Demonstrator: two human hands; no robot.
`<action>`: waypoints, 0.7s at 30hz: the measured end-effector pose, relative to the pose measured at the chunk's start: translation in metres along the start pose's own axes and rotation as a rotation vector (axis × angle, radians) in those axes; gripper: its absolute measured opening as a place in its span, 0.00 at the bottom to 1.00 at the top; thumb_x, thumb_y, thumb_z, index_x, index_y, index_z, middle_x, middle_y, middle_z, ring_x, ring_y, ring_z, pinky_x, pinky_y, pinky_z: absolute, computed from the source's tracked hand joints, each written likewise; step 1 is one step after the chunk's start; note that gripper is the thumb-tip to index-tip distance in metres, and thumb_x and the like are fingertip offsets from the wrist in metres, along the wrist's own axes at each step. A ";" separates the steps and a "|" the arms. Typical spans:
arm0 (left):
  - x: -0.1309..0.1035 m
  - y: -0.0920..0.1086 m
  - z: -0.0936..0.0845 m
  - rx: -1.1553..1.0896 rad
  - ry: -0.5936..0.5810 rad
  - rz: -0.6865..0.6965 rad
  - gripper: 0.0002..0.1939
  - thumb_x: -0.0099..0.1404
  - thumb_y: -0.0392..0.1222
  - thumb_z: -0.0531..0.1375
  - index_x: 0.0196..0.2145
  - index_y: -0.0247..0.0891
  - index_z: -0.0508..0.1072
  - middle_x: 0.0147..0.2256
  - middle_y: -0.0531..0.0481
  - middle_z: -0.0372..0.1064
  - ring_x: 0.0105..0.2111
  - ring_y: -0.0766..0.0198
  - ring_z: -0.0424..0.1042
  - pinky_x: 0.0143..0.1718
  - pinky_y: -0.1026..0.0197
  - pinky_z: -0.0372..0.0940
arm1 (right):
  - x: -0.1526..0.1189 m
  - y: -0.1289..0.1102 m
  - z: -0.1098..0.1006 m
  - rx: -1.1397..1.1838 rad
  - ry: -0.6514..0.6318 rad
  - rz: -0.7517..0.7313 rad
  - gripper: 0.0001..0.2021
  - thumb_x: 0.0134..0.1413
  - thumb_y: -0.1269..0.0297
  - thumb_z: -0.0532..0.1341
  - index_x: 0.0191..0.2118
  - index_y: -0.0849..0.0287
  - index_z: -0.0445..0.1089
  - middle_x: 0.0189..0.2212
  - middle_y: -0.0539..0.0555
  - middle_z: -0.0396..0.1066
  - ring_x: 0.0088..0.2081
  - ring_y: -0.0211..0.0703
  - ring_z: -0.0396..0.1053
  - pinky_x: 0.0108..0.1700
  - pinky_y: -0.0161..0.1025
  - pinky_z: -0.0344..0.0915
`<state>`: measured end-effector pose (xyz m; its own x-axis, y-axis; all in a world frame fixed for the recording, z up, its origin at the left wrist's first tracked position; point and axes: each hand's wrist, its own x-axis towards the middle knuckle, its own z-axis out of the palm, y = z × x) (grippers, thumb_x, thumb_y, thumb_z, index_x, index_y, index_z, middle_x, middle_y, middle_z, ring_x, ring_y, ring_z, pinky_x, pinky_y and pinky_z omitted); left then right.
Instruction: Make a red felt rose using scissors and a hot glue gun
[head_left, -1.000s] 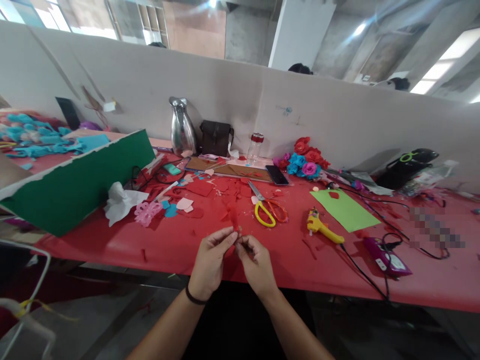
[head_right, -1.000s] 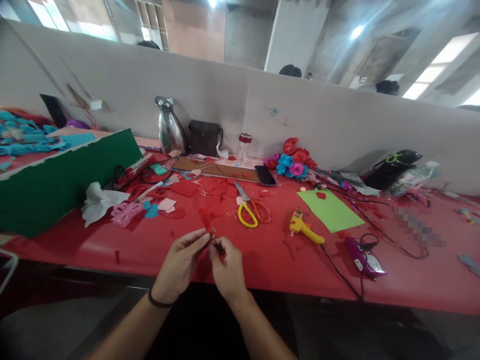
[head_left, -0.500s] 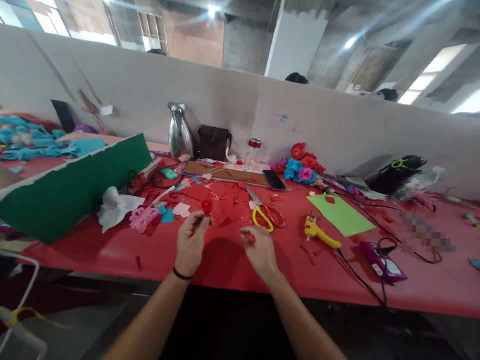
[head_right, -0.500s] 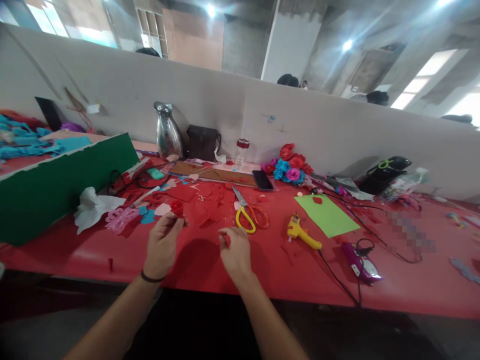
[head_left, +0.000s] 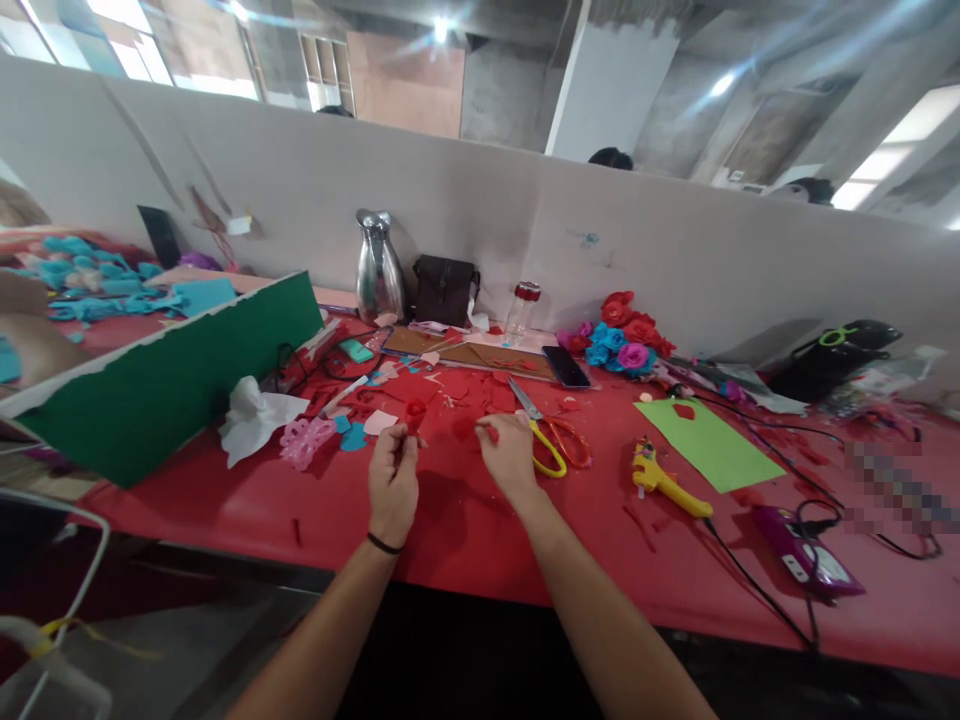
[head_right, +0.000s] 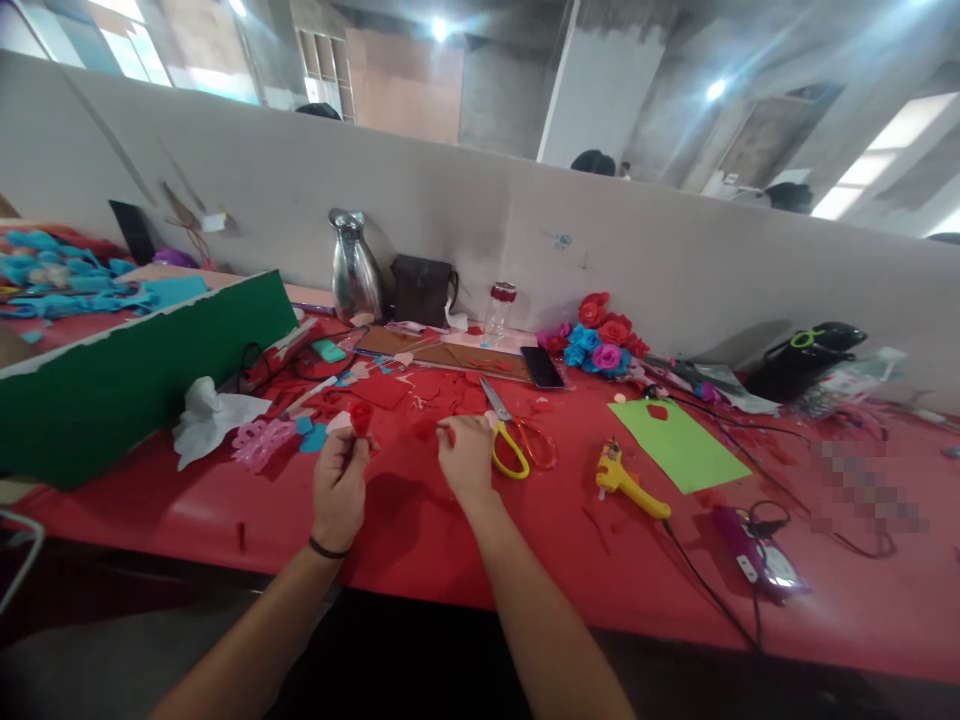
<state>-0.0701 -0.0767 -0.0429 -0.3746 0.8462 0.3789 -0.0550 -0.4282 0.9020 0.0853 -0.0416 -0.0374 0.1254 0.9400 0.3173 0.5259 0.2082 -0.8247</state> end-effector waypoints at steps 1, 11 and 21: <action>0.000 -0.001 0.000 0.003 0.010 0.002 0.02 0.62 0.38 0.55 0.31 0.39 0.66 0.27 0.54 0.63 0.29 0.67 0.62 0.35 0.64 0.57 | 0.005 0.005 -0.001 0.069 0.037 0.048 0.05 0.48 0.66 0.59 0.29 0.57 0.72 0.31 0.55 0.72 0.39 0.47 0.65 0.47 0.45 0.58; 0.003 -0.001 0.000 0.004 0.032 -0.036 0.02 0.61 0.38 0.55 0.30 0.39 0.66 0.26 0.54 0.63 0.29 0.67 0.62 0.35 0.64 0.57 | 0.009 0.021 -0.005 0.460 0.131 0.238 0.13 0.39 0.53 0.61 0.26 0.60 0.68 0.22 0.47 0.66 0.22 0.34 0.62 0.24 0.32 0.59; 0.005 -0.005 0.003 -0.007 0.071 -0.025 0.02 0.59 0.40 0.56 0.30 0.40 0.66 0.25 0.55 0.62 0.26 0.66 0.62 0.32 0.62 0.59 | 0.023 0.030 -0.047 0.469 0.451 0.247 0.15 0.42 0.53 0.58 0.32 0.59 0.66 0.22 0.47 0.66 0.22 0.35 0.64 0.26 0.33 0.61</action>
<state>-0.0693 -0.0692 -0.0447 -0.4376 0.8321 0.3407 -0.0711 -0.4097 0.9094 0.1437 -0.0263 -0.0329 0.5849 0.7922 0.1742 0.0304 0.1932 -0.9807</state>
